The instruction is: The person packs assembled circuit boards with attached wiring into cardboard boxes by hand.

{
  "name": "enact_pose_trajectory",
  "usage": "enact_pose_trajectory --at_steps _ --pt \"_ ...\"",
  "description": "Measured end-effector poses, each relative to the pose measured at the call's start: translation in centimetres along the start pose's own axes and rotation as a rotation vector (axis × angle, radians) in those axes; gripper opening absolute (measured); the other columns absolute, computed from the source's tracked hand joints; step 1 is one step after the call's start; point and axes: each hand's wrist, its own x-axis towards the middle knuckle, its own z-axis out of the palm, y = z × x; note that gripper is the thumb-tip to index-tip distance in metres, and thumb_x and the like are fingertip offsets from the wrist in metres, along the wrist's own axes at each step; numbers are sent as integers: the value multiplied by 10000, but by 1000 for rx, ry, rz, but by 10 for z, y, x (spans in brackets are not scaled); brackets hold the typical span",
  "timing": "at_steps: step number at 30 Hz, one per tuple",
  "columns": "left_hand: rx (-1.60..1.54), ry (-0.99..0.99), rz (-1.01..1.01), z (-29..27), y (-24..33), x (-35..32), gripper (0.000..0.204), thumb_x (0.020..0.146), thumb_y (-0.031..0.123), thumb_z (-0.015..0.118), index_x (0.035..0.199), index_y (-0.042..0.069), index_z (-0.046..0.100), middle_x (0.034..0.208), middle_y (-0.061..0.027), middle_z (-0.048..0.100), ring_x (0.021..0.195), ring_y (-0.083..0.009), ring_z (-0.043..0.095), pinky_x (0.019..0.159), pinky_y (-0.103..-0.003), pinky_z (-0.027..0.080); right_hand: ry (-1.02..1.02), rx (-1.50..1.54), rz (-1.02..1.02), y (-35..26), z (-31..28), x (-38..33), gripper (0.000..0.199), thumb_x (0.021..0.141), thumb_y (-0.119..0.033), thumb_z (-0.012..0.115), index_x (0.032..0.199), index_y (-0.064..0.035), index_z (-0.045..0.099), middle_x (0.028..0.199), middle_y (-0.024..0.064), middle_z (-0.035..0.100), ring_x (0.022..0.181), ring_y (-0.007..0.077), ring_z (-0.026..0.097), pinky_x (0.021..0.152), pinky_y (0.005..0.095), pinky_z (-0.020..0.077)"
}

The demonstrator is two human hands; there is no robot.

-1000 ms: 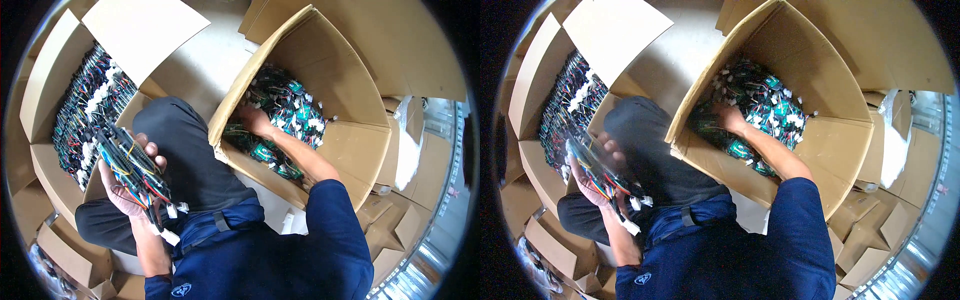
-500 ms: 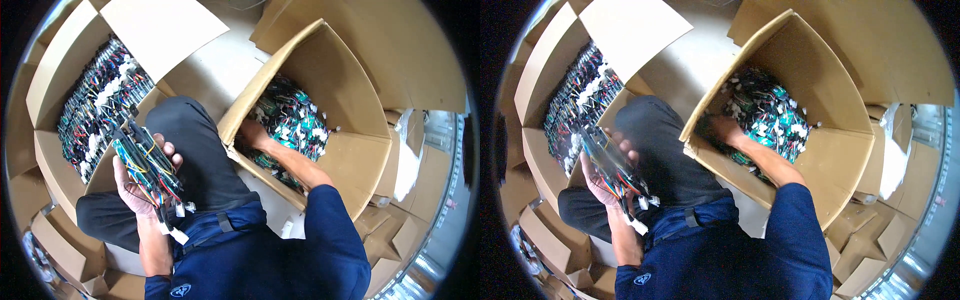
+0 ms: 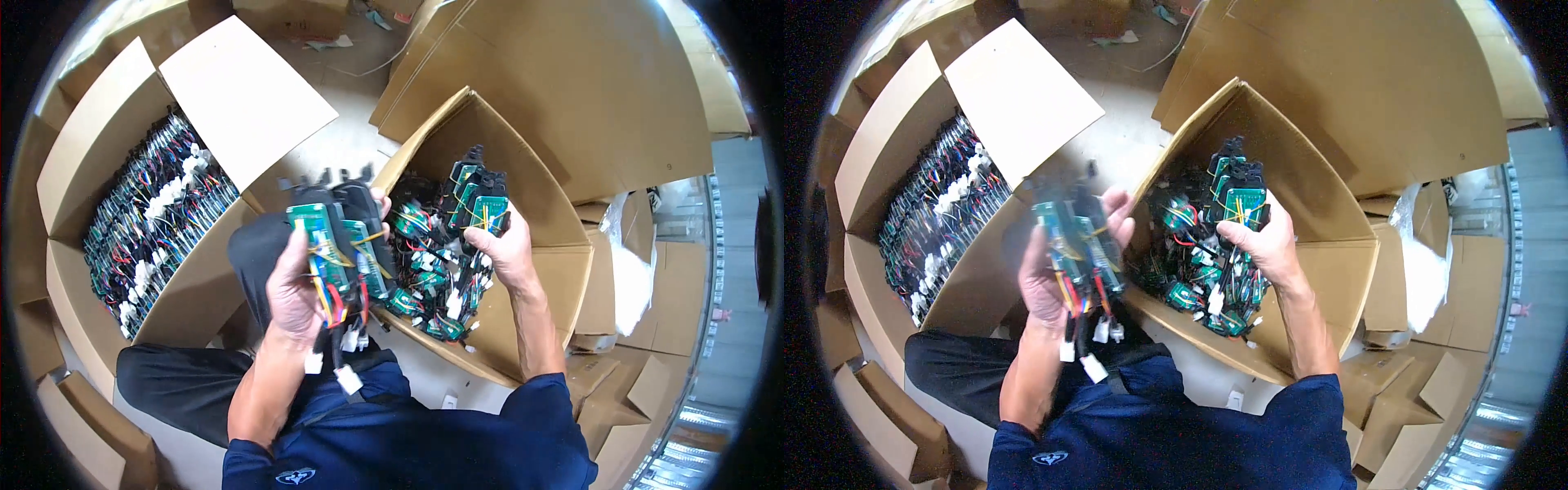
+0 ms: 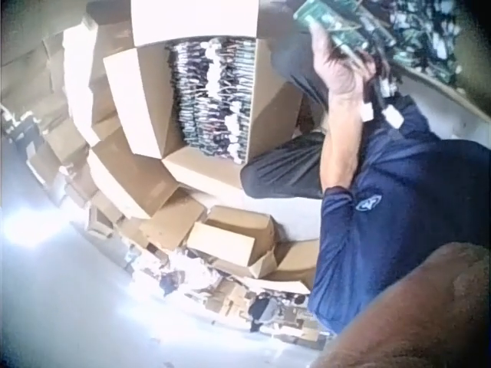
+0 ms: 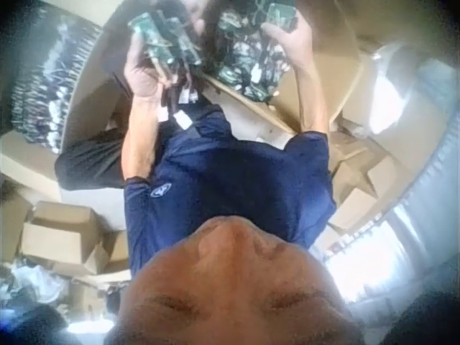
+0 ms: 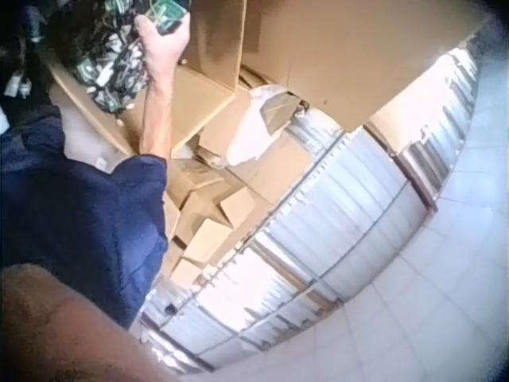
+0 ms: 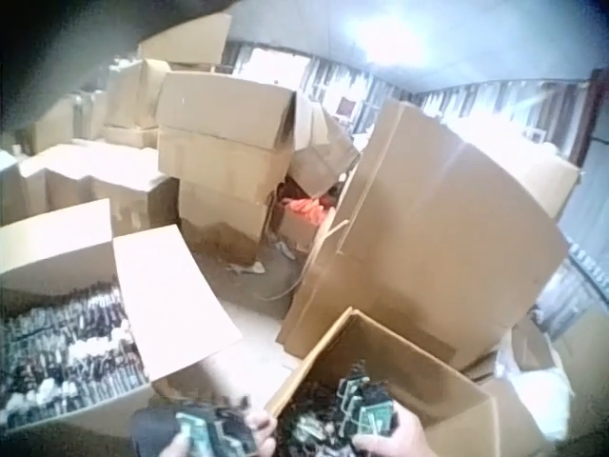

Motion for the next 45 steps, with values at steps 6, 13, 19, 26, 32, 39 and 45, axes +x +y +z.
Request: enact_pose_trajectory --at_steps 6,13,19,26,32,39,45 --pt "135 0 -76 -27 -41 18 456 1022 355 627 1350 39 601 1261 -128 701 1139 -258 687 1032 -445 538 -71 -287 -94 -41 60 -11 644 958 -498 701 1263 56 579 1150 134 660 1061 213 628 956 354 503" --pt "32 -68 -74 -38 -18 -2 678 967 596 611 1390 68 578 1301 -141 677 1174 -281 673 1039 -471 536 -341 -471 -415 -70 91 -34 638 1063 -401 563 1406 129 471 1307 288 546 1217 393 574 1061 403 446" --pt "-322 -225 -106 -37 -10 -10 1120 804 806 646 1541 7 377 1526 -341 427 1325 -489 524 1085 -638 458 -259 -189 -389 -99 94 -34 429 970 -130 719 1332 69 604 1023 193 725 902 231 729 821 335 574" --pt "-197 -139 -115 -54 -5 -9 848 916 640 654 1442 -10 518 1383 -256 600 1200 -413 638 1057 -544 512 -364 386 496 3 82 12 512 1082 -550 443 1172 -82 630 943 -4 677 765 87 586 702 246 497" --pt "-143 -305 -108 -64 22 -36 901 926 629 629 1541 19 383 1475 -254 495 1333 -454 513 1104 -632 430 -223 201 234 51 74 12 568 1079 -480 501 1374 -2 582 1286 110 656 1129 212 652 998 364 520" --pt "-190 -407 132 -156 128 -97 637 1067 458 452 1602 144 305 1484 -125 477 1427 -334 447 1072 -620 410 -336 -692 358 213 58 84 386 927 -305 647 1110 16 758 1008 161 755 953 244 689 866 399 536" --pt "-62 -246 194 -136 119 -128 618 1073 460 434 1600 151 336 1526 -123 462 1450 -316 427 1110 -623 368 -303 -758 -39 299 140 58 547 946 -464 638 1170 32 699 1091 276 726 1005 452 694 938 497 549"
